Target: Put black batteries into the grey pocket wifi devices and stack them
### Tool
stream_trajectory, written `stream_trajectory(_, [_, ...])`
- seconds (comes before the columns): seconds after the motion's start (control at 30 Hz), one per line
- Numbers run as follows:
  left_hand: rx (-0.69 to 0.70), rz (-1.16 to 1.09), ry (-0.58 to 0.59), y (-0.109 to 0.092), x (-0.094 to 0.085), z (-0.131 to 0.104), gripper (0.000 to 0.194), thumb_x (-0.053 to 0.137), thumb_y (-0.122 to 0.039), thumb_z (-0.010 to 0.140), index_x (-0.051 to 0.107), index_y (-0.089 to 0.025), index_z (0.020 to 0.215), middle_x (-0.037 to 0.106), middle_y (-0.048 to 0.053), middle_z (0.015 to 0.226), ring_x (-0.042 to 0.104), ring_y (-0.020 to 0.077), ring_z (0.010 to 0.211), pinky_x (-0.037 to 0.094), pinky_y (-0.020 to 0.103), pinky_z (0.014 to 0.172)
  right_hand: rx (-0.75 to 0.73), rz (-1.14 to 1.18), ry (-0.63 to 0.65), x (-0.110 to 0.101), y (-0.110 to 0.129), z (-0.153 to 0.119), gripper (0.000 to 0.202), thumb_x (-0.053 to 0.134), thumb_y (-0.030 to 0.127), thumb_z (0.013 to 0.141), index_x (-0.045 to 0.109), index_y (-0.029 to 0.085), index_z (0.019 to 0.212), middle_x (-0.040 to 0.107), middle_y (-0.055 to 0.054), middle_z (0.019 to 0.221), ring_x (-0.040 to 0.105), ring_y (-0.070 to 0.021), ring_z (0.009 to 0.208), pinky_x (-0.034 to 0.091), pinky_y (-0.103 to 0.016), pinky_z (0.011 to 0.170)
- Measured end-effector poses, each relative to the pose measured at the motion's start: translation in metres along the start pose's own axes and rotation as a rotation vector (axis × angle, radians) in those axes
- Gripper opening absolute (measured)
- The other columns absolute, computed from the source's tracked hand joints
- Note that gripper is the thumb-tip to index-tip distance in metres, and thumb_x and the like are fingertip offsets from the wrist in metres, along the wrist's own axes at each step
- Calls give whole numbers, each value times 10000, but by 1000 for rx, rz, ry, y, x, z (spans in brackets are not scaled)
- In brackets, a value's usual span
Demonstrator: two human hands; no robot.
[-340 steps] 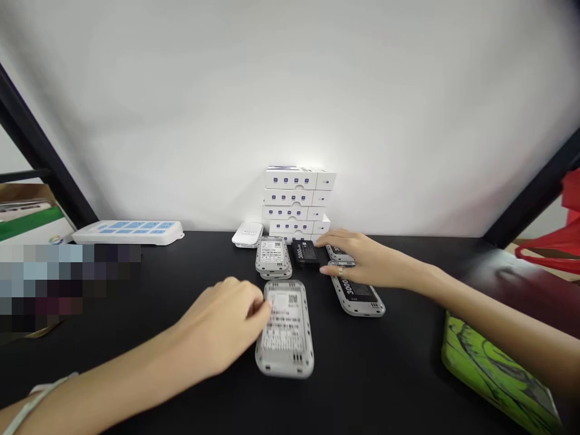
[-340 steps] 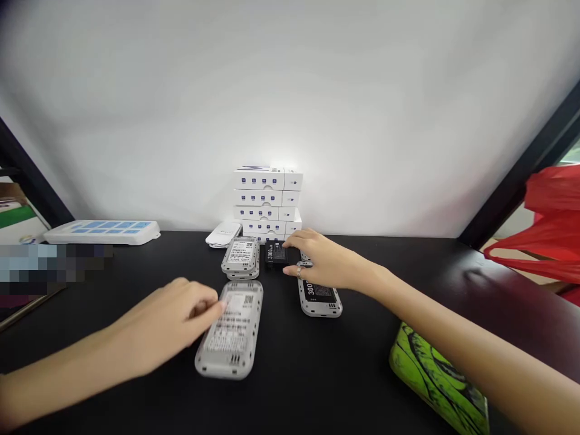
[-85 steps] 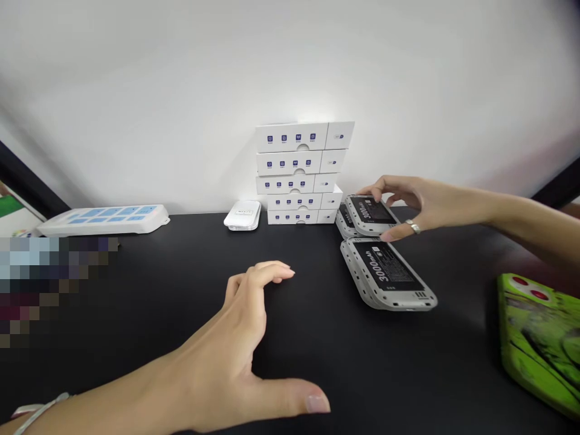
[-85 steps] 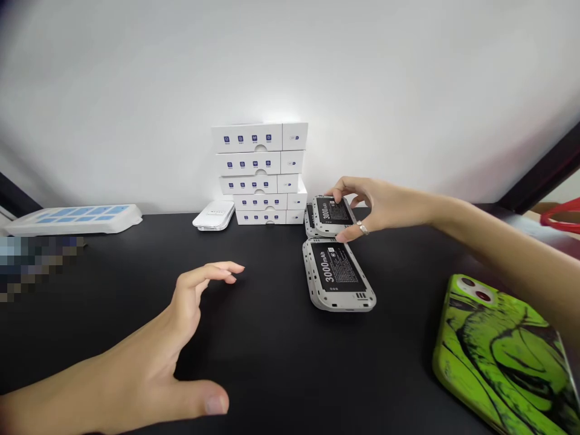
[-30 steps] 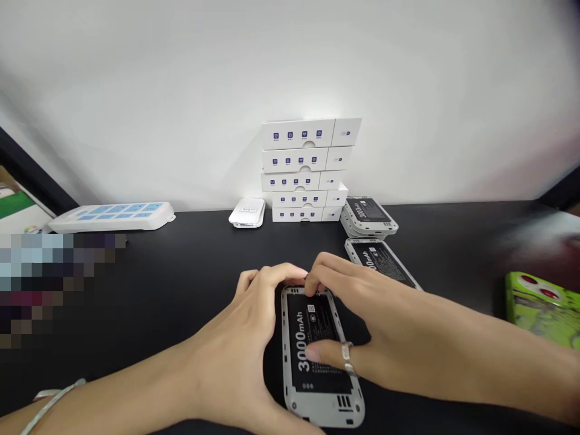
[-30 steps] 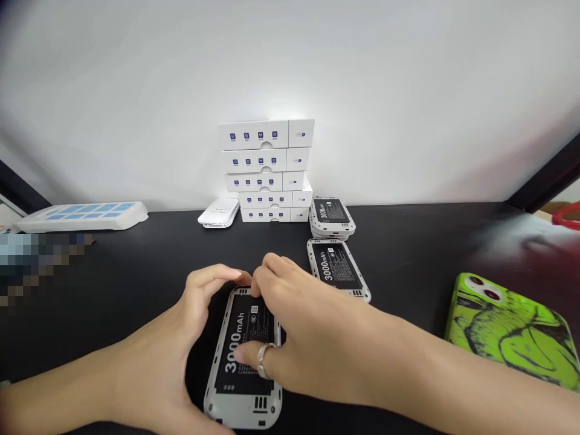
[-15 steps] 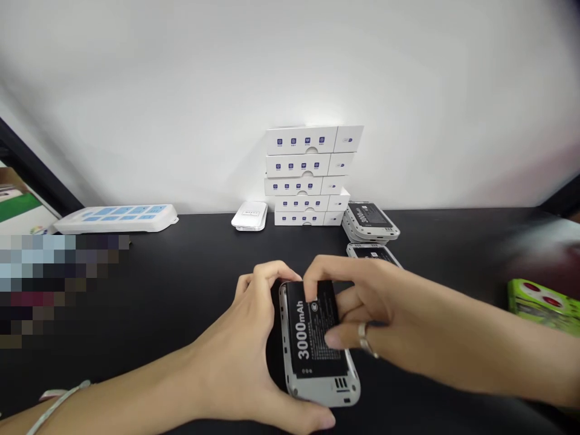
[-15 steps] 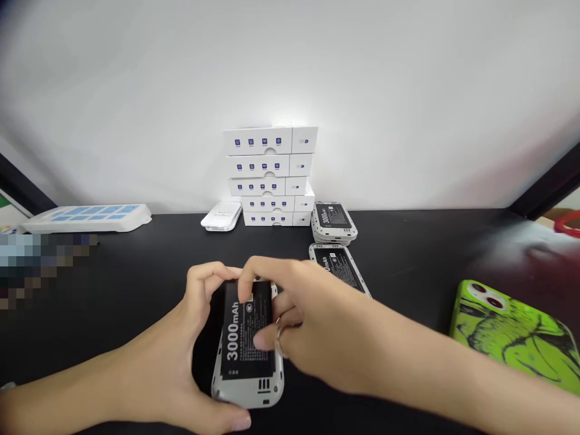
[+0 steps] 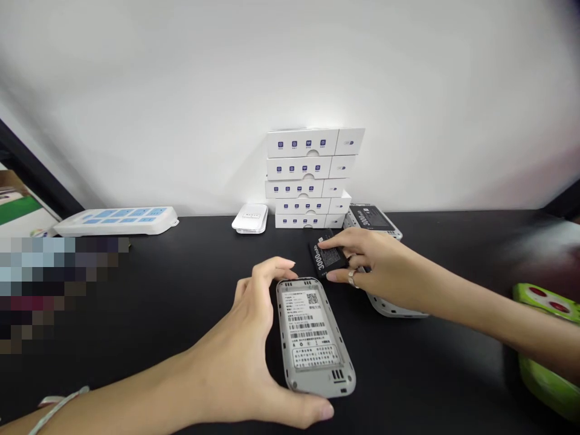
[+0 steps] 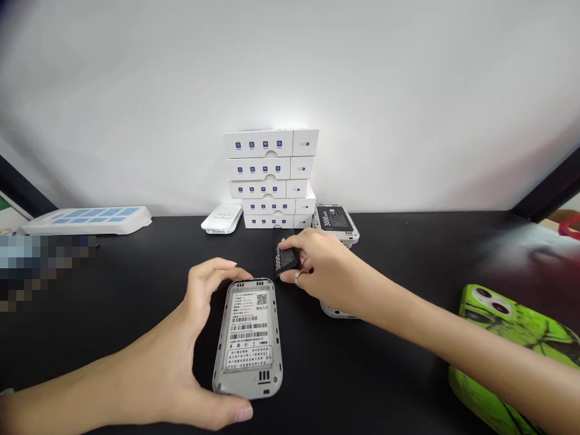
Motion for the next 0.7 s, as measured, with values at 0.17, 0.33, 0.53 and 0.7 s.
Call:
stream_trajectory(0.17, [16,28,19,-1,0,1,1075,873,-424,511,170,-360,1322,317,98,1330,348,401,1274,404,633,995,-369,-475,-142,8,7,-7,395,470,322,943,609,139,1265,661,-136,981,597,-303,962,483,-516,910])
stream_trajectory(0.33, [29,34,3,-4,1,-1,1054,862,-409,538,180,-348,1338,335,101,1311,390,380,1240,454,603,966,-414,-693,-99,14,9,-7,356,359,192,957,681,78,1059,636,-189,994,543,-327,918,474,-514,857])
stream_trajectory(0.53, [64,234,3,-5,-7,5,938,782,-506,670,148,-358,1346,337,108,1362,385,417,1246,427,671,966,-439,-716,-148,8,13,-3,294,425,150,928,700,67,990,614,-189,958,539,-321,930,486,-480,832])
stream_trajectory(0.7, [39,258,-101,8,-31,36,860,747,-509,731,156,-336,1330,362,135,1391,378,434,1312,380,695,1006,-407,-523,-255,-29,14,-6,241,509,276,911,692,153,1010,638,-118,961,593,-278,913,516,-411,766])
Point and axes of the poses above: each hand's wrist, its own z-axis towards the middle knuckle, its own x-axis out of the palm, y = z × x, the point moved 5 cm from there along z, towards the middle knuckle
